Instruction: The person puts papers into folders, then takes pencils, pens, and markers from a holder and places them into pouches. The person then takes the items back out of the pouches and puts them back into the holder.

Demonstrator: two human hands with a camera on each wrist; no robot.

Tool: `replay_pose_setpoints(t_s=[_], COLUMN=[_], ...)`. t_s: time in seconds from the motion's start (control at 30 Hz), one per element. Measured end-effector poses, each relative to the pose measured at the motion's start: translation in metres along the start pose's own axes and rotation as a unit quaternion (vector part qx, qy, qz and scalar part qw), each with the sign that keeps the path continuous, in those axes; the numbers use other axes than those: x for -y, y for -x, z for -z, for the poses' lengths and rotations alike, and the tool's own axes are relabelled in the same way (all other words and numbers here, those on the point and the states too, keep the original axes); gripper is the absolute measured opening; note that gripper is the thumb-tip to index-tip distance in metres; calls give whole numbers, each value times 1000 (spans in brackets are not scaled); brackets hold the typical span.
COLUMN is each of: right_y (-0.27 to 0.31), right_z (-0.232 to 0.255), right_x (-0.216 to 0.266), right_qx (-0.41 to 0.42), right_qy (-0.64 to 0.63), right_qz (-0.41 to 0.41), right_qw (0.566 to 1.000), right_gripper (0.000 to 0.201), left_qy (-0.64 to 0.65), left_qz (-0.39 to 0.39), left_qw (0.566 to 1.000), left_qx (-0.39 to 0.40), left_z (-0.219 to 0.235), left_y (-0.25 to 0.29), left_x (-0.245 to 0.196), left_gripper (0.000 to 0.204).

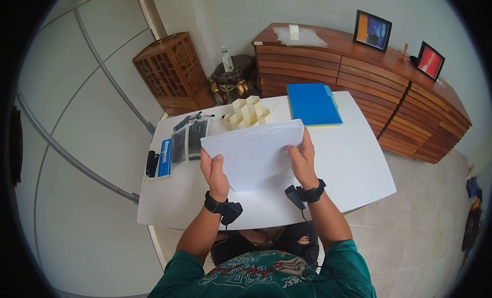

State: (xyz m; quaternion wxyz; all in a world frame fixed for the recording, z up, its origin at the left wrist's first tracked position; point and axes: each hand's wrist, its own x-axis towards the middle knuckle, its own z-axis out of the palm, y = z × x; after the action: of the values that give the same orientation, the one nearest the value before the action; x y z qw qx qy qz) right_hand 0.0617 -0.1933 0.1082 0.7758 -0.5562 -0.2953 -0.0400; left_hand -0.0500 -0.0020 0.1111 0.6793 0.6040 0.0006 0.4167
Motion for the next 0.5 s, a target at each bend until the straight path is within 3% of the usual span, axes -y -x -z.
replay_pose_setpoints(t_s=[0.13,0.3,0.43,0.5], right_y=[24,43,37,34], right_z=[14,21,19,27], right_x=[-41,-60,-39,-14], right_qx=[13,22,21,74], right_qy=[7,17,45,150], right_qz=[-18,-55,-18,-29], right_qw=[1000,998,999,986], right_gripper=[64,60,53,46], left_qy=[-13,-20,-122,-120], left_qz=[12,20,-21,3], left_qw=[1000,999,992,992], left_qx=[2,29,35,35], left_z=[14,29,33,24], left_y=[26,45,43,41], left_x=[36,63,66,54], left_gripper=[56,54,46,43])
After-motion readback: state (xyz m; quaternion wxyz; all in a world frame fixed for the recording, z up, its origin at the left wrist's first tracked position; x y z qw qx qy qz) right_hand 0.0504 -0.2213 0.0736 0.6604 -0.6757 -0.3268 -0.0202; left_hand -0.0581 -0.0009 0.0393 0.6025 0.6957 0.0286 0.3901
